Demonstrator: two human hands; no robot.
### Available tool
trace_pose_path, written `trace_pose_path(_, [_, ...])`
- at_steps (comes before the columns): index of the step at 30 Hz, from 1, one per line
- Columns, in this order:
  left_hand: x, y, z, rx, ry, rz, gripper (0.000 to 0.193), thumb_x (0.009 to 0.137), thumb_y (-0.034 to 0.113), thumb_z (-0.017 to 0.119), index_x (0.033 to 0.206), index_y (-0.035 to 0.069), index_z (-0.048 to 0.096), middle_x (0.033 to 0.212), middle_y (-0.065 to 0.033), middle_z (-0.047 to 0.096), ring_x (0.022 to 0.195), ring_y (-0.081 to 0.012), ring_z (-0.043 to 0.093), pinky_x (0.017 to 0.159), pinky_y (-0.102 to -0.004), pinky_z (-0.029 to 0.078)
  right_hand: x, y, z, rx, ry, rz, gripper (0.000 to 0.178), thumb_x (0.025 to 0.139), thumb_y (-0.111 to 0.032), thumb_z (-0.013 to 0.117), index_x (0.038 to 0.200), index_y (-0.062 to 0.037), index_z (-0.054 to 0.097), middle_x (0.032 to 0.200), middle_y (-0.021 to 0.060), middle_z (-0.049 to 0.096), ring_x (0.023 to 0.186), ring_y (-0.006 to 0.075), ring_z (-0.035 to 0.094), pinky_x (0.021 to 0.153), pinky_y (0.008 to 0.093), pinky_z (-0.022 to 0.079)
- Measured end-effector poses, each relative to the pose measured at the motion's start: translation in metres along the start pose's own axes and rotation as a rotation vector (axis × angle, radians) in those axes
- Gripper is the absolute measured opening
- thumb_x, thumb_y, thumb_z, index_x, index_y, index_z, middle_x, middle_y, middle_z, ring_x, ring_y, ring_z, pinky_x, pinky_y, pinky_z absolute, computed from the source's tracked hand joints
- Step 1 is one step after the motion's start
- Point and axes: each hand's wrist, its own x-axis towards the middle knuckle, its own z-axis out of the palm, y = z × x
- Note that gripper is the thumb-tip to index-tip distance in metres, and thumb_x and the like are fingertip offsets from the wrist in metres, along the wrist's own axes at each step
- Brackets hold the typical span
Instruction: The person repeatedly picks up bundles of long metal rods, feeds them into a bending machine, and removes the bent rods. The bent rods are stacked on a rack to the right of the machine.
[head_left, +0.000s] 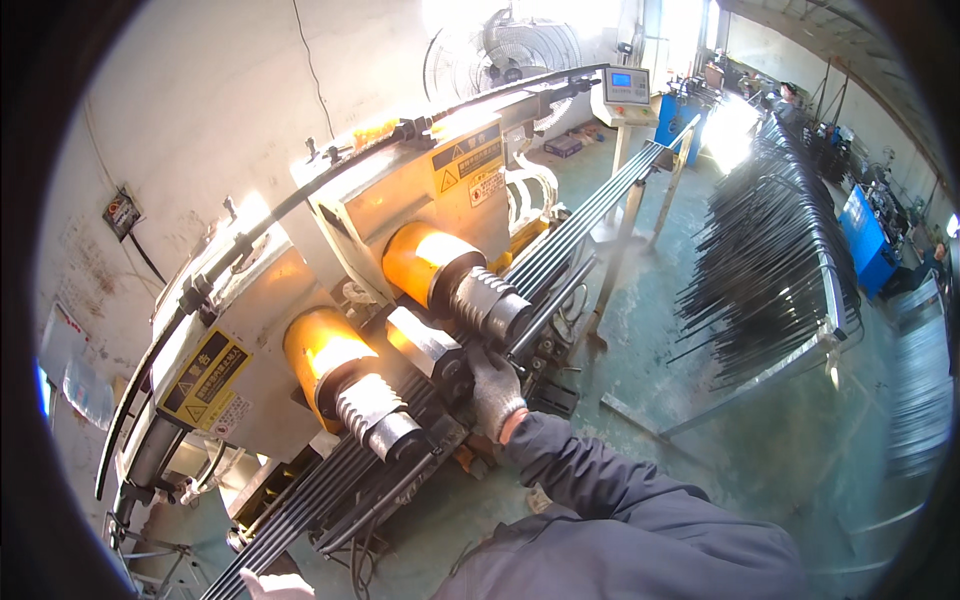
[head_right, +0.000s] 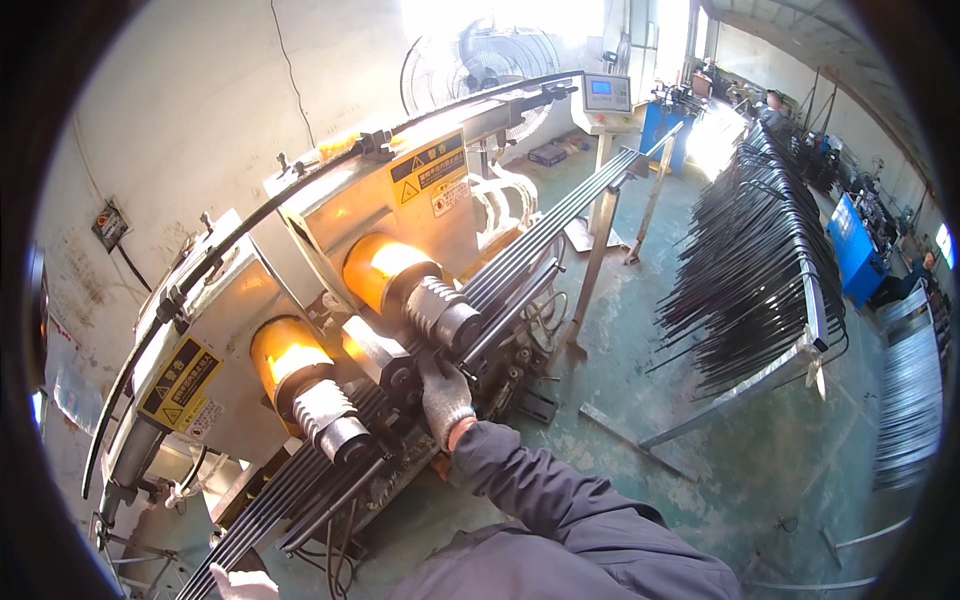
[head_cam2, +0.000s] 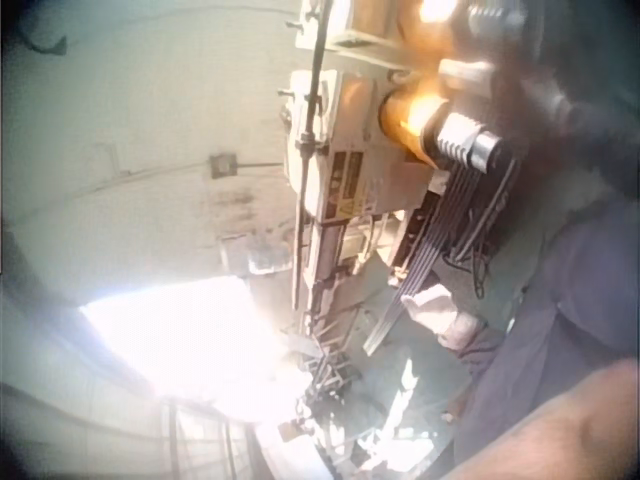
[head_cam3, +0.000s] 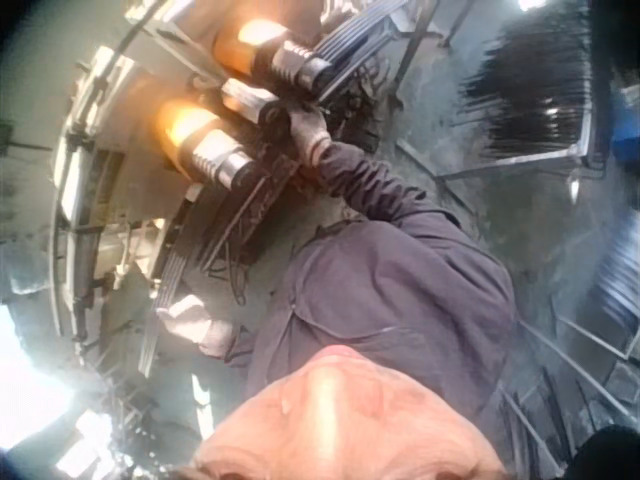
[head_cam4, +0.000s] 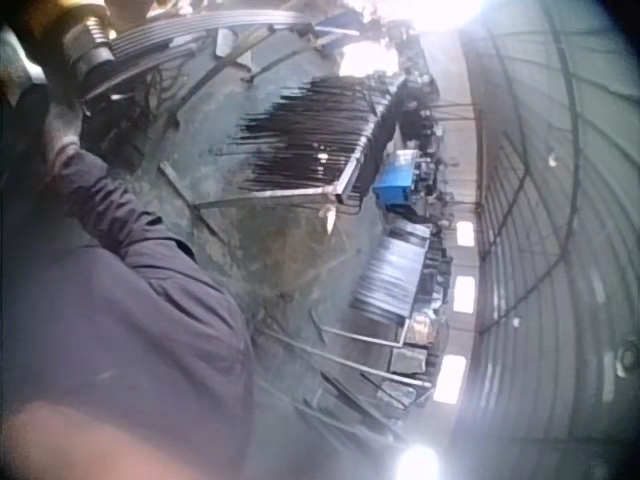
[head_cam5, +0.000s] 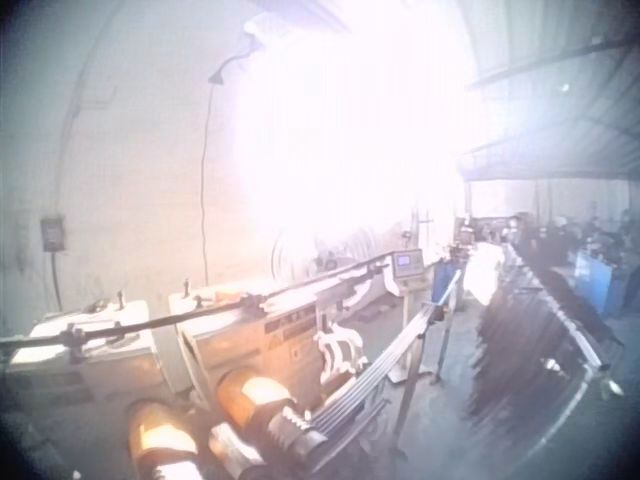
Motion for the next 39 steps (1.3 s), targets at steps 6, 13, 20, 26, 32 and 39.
trace_pose_path(6, [0.019,0.087,-0.026,-0.413,0.06,0.106,0.038,0.115,0.025,0.065,0.145,0.004,0.068,0.149,-0.0142,0.074,0.135,-0.0242,0.07,0.119,-0.042,0.055,-0.003,-0.011,0.004,0.06,-0.033,0.055,0.042,0.113,-0.042,0.075,0.135,-0.0064,0.078,0.104,0.0004,0.077,0.08,0.0086,0.068,0.065,0.0286,0.052])
trace_pose_path(13, [-0.004,0.193,0.016,-0.514,0.014,0.344,0.047,0.117,0.027,0.068,0.155,-0.001,0.064,0.148,-0.0176,0.073,0.131,-0.0264,0.072,0.117,-0.0418,0.058,0.015,-0.023,0.01,-0.067,-0.088,0.022,0.034,0.109,-0.031,0.078,0.137,-0.0106,0.074,0.098,0.0038,0.078,0.074,0.0147,0.074,0.059,0.0324,0.055])
trace_pose_path(20, [-0.011,0.261,0.08,-0.51,-0.126,0.494,0.048,0.115,0.02,0.071,0.159,0.005,0.061,0.138,-0.0149,0.075,0.118,-0.0276,0.075,0.102,-0.0431,0.065,0.039,-0.022,-0.001,-0.075,-0.219,-0.015,0.042,0.102,-0.03,0.086,0.135,-0.0064,0.078,0.115,0.0059,0.08,0.095,0.0177,0.076,0.077,0.0356,0.06])
trace_pose_path(26, [-0.019,0.315,0.128,-0.448,-0.233,0.541,0.049,0.113,0.013,0.07,0.159,0.009,0.056,0.128,-0.0127,0.075,0.107,-0.0251,0.074,0.099,-0.0396,0.063,0.049,-0.022,0.0,-0.082,-0.225,-0.021,0.041,0.101,-0.03,0.089,0.134,-0.0093,0.078,0.108,0.0065,0.081,0.075,0.0188,0.078,0.06,0.0334,0.061])
trace_pose_path(32, [-0.084,0.376,0.2,-0.192,-0.278,0.7,0.043,0.106,0.005,0.078,0.145,0.002,0.06,0.11,-0.0099,0.073,0.1,-0.0188,0.074,0.095,-0.0345,0.06,0.036,-0.038,0.0,-0.061,-0.249,0.017,0.039,0.104,-0.031,0.088,0.133,-0.007,0.079,0.109,0.0065,0.082,0.079,0.0191,0.079,0.062,0.0342,0.063])
trace_pose_path(39, [-0.123,0.404,0.23,0.008,-0.345,0.577,0.032,0.106,0.013,0.078,0.136,0.004,0.074,0.109,-0.0047,0.076,0.101,-0.0148,0.072,0.098,-0.0311,0.054,0.04,-0.036,-0.003,-0.051,-0.277,0.036,0.035,0.103,-0.031,0.089,0.128,-0.0078,0.083,0.113,0.0034,0.083,0.093,0.0128,0.078,0.077,0.0305,0.062])
